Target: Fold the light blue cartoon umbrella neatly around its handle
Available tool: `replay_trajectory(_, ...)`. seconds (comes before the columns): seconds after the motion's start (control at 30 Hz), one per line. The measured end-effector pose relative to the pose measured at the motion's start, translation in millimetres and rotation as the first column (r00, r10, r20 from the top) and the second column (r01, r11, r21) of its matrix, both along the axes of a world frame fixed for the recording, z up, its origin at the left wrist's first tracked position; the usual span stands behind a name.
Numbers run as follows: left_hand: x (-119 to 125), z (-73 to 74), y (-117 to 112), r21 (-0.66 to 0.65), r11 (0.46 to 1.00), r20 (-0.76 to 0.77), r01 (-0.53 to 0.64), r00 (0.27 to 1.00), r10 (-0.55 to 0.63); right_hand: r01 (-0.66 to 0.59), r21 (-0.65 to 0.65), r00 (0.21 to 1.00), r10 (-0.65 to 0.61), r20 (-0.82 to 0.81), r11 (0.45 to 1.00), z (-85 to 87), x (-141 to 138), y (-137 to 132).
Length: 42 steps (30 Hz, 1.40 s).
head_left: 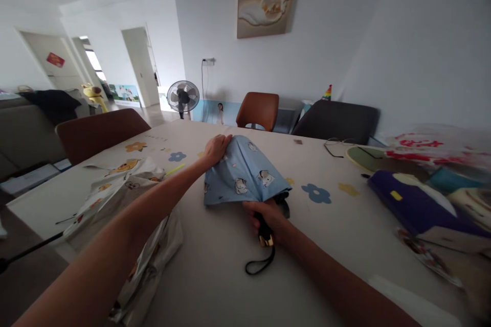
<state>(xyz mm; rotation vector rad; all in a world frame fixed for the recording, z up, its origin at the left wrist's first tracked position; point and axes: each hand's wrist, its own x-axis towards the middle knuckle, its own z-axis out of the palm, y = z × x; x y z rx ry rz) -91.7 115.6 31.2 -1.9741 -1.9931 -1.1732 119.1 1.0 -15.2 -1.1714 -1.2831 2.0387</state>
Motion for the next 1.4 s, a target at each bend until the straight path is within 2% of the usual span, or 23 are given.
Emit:
replay_trajectory(0.1, 0.3, -2.0, 2.9, 0.011, 1.0, -0.01, 0.014, 1.0, -0.014, -0.003, 0.025, 0.998, 0.005, -0.066, 1.0, -3.5, 0.7, 2.2)
replay_trajectory(0.23, 0.4, -2.4, 2.1, 0.027, 0.999, -0.007, 0.018, 1.0, -0.018, -0.042, -0.036, 0.995, 0.038, -0.097, 0.998, -5.9, 1.6, 4.3)
replay_trajectory(0.43, 2.3, -0.3, -0.8, -0.002, 1.0, -0.009, 0.017, 1.0, -0.017, -0.054, -0.164, 0.997, 0.043, -0.067, 0.985, 4.3, 2.8, 3.0)
replay_trajectory(0.53, 2.7, -0.2, -0.8, -0.008, 1.0, -0.015, 0.01, 1.0, -0.011, -0.067, -0.186, 0.997, 0.058, -0.053, 0.98, 8.4, 2.0, 2.3)
replay_trajectory(0.77, 2.5, -1.1, -0.7, -0.017, 1.0, -0.022, 0.006, 1.0, -0.006, -0.014, -0.043, 1.0, 0.013, -0.016, 0.999, 4.3, -1.9, -0.8)
replay_trajectory(0.87, 7.0, 3.9, -6.8, -0.036, 0.997, 0.034, -0.068, 0.997, 0.069, 0.037, 0.021, 0.999, -0.037, 0.003, 0.999, 2.4, -4.3, -3.0)
replay_trajectory(0.93, 15.5, 8.3, -17.8, 0.018, 0.993, 0.091, -0.12, 0.989, 0.118, 0.095, 0.059, 0.995, -0.095, -0.01, 0.994, 1.5, -6.6, -3.8)
replay_trajectory(1.0, 30.0, 10.0, -34.8, 0.126, 0.987, 0.123, -0.097, 0.989, 0.082, 0.157, 0.076, 0.987, -0.156, -0.025, 0.985, 1.1, -9.3, -4.3)
replay_trajectory(1.07, 49.5, 6.8, -54.1, 0.175, 0.985, 0.149, 0.01, 0.988, -0.037, 0.203, 0.077, 0.979, -0.203, -0.011, 0.976, 1.4, -12.0, -5.1)
replay_trajectory(1.13, 70.6, 0.1, -70.2, 0.093, 0.988, 0.243, 0.126, 0.959, -0.146, 0.241, 0.111, 0.969, -0.245, 0.019, 0.964, 2.2, -13.9, -6.8)
replay_trajectory(1.23, 95.3, -7.1, -79.4, -0.057, 0.979, 0.453, 0.197, 0.879, -0.151, 0.267, 0.206, 0.96, -0.278, 0.026, 0.941, 2.7, -15.4, -10.2)
replay_trajectory(1.4, 102.7, 2.6, -61.9, -0.105, 0.965, 0.711, 0.241, 0.697, -0.097, 0.212, 0.252, 0.974, -0.226, 0.024, 0.944, 2.2, -16.5, -13.3)
